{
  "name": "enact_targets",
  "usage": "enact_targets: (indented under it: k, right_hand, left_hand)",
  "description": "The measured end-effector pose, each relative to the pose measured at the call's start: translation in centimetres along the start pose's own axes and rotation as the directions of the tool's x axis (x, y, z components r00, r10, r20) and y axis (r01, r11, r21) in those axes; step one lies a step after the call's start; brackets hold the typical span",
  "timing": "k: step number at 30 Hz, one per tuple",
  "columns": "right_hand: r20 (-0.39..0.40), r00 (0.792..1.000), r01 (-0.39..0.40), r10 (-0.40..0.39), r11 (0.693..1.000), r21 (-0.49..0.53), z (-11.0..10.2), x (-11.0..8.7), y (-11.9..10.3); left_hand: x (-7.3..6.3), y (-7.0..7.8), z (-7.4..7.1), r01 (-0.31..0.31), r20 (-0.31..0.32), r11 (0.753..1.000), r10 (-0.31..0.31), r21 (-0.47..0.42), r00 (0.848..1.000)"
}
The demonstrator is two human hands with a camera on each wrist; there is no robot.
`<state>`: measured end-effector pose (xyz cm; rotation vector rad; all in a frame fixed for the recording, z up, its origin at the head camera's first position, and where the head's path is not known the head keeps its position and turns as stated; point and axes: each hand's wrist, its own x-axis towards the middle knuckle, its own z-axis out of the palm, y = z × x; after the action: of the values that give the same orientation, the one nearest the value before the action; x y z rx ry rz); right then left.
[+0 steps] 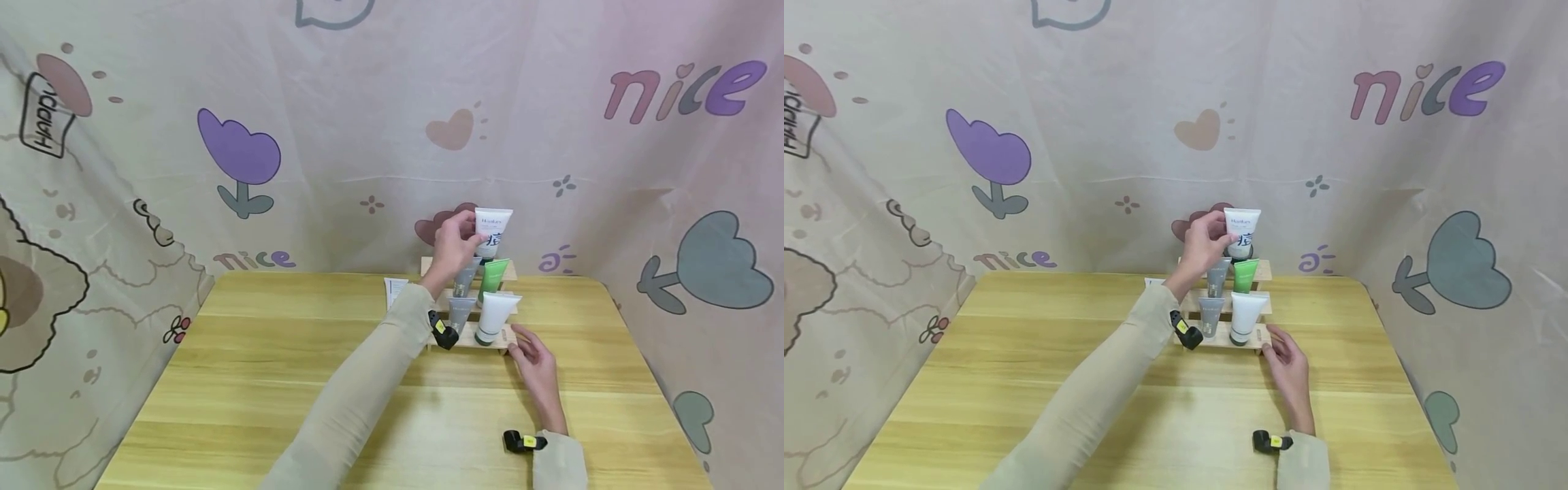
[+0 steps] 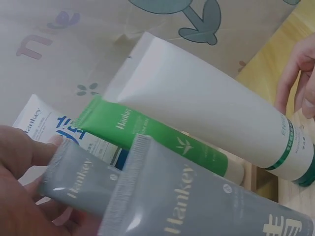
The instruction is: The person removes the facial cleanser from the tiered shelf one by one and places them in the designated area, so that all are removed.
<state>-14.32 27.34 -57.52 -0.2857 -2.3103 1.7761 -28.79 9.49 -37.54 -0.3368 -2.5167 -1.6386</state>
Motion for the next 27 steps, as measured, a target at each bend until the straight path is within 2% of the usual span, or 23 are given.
enact_targets:
  k: [5, 11, 15, 20, 23, 27]
  right_hand:
    - [0.009, 1.000, -0.008, 0.008, 1.000, -0.007, 0.0, -0.1, 0.0]
    - [0.010, 1.000, 0.005, -0.005, 1.000, 0.004, 0.2, 0.2, -0.1]
    - [0.009, 1.000, -0.003, 0.003, 1.000, 0.008, 0.5, 0.2, -0.1]
    - [0.027, 1.000, -0.004, 0.003, 1.000, 0.010, 0.4, 0.2, 0.1]
    - [0.030, 1.000, 0.006, -0.006, 1.000, 0.003, 0.2, 0.2, 0.1]
    - [0.025, 1.000, 0.011, -0.011, 1.000, -0.001, -0.1, 0.1, 0.1]
  left_hand:
    - [-0.3, 0.5, -1.1, -0.025, -0.048, 0.999, 0.023, -0.028, 0.999]
    - [-0.5, 0.9, -2.7, -0.085, -0.116, 0.990, 0.072, -0.115, 0.991]
    - [-0.9, 0.8, -4.1, -0.133, -0.151, 0.972, 0.105, -0.194, 0.983]
    - [-1.6, 0.6, -5.7, -0.202, -0.191, 0.936, 0.150, -0.289, 0.970]
    - [-2.1, 0.2, -6.7, -0.235, -0.194, 0.919, 0.179, -0.317, 0.964]
    - [-3.1, -0.8, -7.8, -0.235, -0.163, 0.914, 0.190, -0.331, 0.968]
